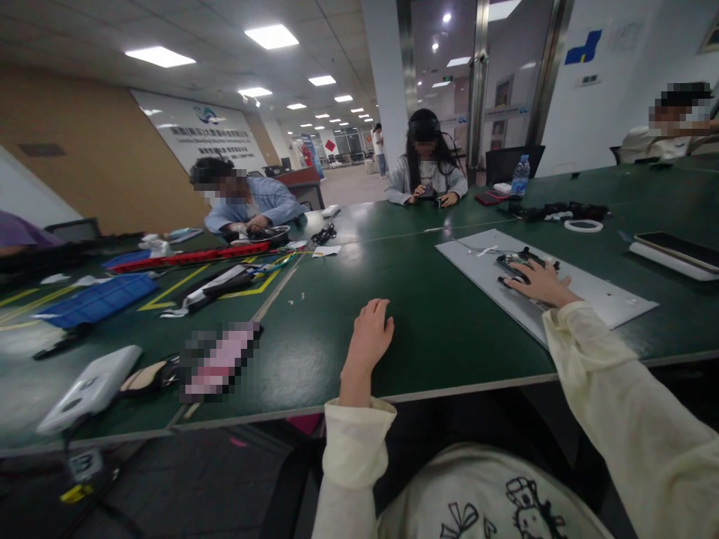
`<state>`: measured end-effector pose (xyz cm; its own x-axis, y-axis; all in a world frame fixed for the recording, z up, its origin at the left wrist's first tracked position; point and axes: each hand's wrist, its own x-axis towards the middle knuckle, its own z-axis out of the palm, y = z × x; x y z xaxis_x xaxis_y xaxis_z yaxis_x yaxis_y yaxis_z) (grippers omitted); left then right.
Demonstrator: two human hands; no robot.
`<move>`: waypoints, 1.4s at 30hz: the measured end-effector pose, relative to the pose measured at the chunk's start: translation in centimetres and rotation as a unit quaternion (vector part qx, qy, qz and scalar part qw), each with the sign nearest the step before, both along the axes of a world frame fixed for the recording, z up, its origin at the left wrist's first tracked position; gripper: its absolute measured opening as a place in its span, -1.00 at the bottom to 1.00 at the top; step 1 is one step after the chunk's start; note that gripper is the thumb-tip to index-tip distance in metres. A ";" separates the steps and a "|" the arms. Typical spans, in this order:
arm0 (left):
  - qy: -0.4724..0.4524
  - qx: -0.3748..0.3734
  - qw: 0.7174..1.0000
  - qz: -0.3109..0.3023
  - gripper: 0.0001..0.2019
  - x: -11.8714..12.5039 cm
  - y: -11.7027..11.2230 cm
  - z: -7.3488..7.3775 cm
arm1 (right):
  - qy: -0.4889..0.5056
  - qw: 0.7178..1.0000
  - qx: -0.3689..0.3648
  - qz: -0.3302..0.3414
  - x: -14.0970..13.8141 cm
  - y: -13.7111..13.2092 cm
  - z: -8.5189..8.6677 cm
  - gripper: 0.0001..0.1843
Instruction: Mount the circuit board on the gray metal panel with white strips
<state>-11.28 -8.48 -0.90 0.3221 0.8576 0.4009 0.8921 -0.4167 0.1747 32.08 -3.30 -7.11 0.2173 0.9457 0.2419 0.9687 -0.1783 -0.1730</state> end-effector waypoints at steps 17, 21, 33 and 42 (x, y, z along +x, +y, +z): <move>-0.008 -0.028 0.999 -0.025 -0.70 0.1 -0.3 0.0 | -0.048 0.997 0.040 0.055 -2.3 -1.1 0.9 -0.47; -0.007 -0.025 0.999 -0.029 -0.70 0.0 -0.3 0.1 | -0.063 0.989 0.055 0.119 -4.0 -1.0 0.9 -0.44; 0.002 -0.049 0.998 -0.035 -0.73 -0.1 0.2 -0.5 | -0.042 0.986 -0.015 0.160 -4.7 0.5 0.1 -0.47; 0.007 -0.044 0.998 -0.043 -0.75 -0.2 0.1 -0.5 | 0.008 0.998 -0.004 0.067 -2.9 2.3 -0.2 -0.46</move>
<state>-11.49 -8.37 -1.43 0.4014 0.8582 0.3199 0.8562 -0.4757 0.2017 29.20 -1.01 -7.35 0.0919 0.9684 0.2320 0.9809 -0.0480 -0.1885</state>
